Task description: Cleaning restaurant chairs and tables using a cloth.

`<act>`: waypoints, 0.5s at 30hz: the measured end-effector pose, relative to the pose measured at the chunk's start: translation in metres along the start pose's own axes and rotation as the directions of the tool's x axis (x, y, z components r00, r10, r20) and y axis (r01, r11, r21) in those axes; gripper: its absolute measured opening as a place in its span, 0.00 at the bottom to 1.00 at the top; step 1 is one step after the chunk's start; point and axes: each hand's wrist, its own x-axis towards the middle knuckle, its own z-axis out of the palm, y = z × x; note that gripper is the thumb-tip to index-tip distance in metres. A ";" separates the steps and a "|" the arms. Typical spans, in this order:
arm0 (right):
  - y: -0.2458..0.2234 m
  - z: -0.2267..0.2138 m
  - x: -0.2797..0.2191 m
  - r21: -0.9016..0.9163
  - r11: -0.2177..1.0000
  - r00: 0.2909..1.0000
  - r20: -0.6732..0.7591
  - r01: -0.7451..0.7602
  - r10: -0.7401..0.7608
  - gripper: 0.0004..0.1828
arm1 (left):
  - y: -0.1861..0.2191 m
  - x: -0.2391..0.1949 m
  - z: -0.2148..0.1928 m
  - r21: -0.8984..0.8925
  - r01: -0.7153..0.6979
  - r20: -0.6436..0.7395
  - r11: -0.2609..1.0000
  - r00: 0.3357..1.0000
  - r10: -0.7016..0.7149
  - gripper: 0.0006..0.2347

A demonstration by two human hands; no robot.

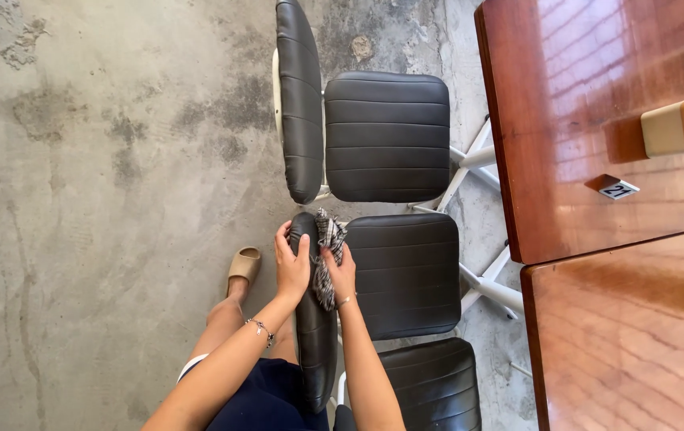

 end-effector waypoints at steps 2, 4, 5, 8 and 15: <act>0.033 -0.003 0.022 -0.008 1.000 1.000 -0.010 -0.021 0.021 0.25 | 0.000 -0.001 0.001 0.004 -0.004 -0.002 1.000 1.000 0.004 0.22; 0.066 -0.004 0.043 -0.012 0.999 0.999 -0.023 -0.041 0.041 0.25 | 0.002 0.000 0.000 0.011 -0.014 -0.002 1.000 1.000 0.014 0.22; 0.083 -0.005 0.053 -0.092 0.987 0.991 -0.017 -0.133 0.132 0.26 | 0.004 0.002 -0.001 0.011 -0.009 0.002 1.000 1.000 0.009 0.22; 0.211 -0.009 0.062 -0.097 0.959 0.963 0.026 -0.265 0.269 0.30 | 0.005 0.001 -0.002 0.017 0.005 0.014 1.000 1.000 -0.005 0.22; 0.392 -0.054 0.016 0.437 0.844 0.840 0.542 -0.309 0.027 0.40 | 0.004 0.001 0.000 0.023 0.001 0.004 1.000 1.000 -0.001 0.22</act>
